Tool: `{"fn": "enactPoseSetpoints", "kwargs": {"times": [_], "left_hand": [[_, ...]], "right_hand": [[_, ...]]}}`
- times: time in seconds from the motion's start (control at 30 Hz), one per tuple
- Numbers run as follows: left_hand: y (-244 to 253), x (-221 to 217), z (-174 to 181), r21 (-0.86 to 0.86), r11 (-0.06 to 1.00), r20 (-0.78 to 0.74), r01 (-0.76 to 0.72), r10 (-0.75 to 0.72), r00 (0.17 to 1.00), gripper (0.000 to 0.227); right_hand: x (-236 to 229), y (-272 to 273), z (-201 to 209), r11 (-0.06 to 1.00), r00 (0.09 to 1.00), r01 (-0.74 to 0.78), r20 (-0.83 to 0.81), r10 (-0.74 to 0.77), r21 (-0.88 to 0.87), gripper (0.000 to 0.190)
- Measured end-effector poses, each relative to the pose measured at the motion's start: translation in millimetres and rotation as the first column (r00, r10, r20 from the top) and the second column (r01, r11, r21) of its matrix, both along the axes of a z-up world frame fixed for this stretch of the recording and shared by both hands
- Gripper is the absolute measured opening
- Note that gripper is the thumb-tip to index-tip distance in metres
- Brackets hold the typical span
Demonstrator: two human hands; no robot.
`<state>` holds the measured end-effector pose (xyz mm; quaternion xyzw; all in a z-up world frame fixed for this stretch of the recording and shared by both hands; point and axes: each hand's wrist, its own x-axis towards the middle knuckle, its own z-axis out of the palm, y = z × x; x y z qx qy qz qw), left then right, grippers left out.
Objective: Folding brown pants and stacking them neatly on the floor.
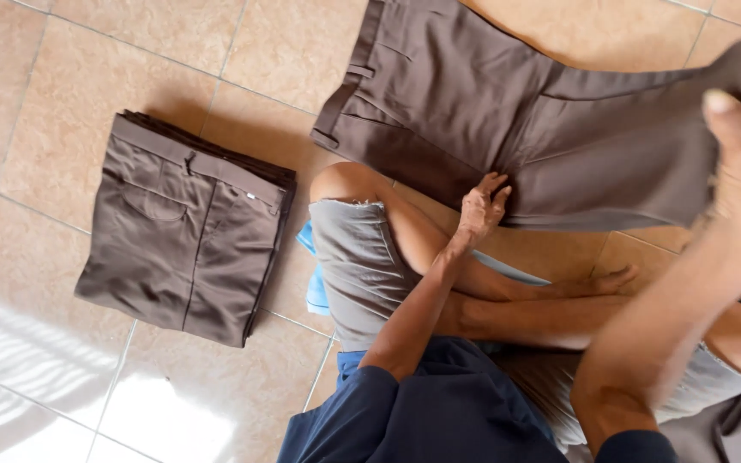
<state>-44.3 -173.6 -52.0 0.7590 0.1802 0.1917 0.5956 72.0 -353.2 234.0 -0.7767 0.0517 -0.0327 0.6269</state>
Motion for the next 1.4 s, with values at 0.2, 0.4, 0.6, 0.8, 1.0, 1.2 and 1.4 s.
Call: {"fn": "enactPoseSetpoints", "kwargs": {"times": [0.2,0.4,0.6,0.8,1.0,1.2,1.4], "left_hand": [[9,15,-171,-0.697,0.681,0.144,0.226,-0.176,0.974,0.030],[33,12,-71,-0.929,-0.202,-0.340,-0.312,0.127,0.932,0.050],[4,-19,-84,-0.827,0.561,-0.046,0.034,-0.128,0.991,0.040],[25,10,-50,-0.908,0.245,-0.397,-0.339,-0.249,0.883,0.039],[48,-14,73,-0.632,0.723,-0.313,0.279,-0.568,0.761,0.016],[95,29,69,0.743,0.666,-0.080,0.065,-0.009,0.997,0.059],[110,27,12,0.787,0.560,-0.364,0.260,0.081,0.928,0.067]], "right_hand": [[5,215,13,0.805,0.658,-0.104,0.567,0.496,-0.584,0.013],[5,175,-166,0.749,0.754,-0.245,0.364,0.546,-0.615,0.028],[-11,85,-324,0.794,0.883,-0.304,-0.469,0.026,-0.527,0.073],[15,27,-348,0.996,0.925,0.050,-0.373,-0.075,-0.075,0.042],[36,-105,-362,0.607,0.969,0.235,0.231,-0.086,-0.759,0.033],[-46,30,-217,0.516,0.913,0.134,0.308,0.268,-0.846,0.075],[-62,47,-226,0.482,0.946,-0.177,-0.013,0.325,-0.858,0.073]]}}
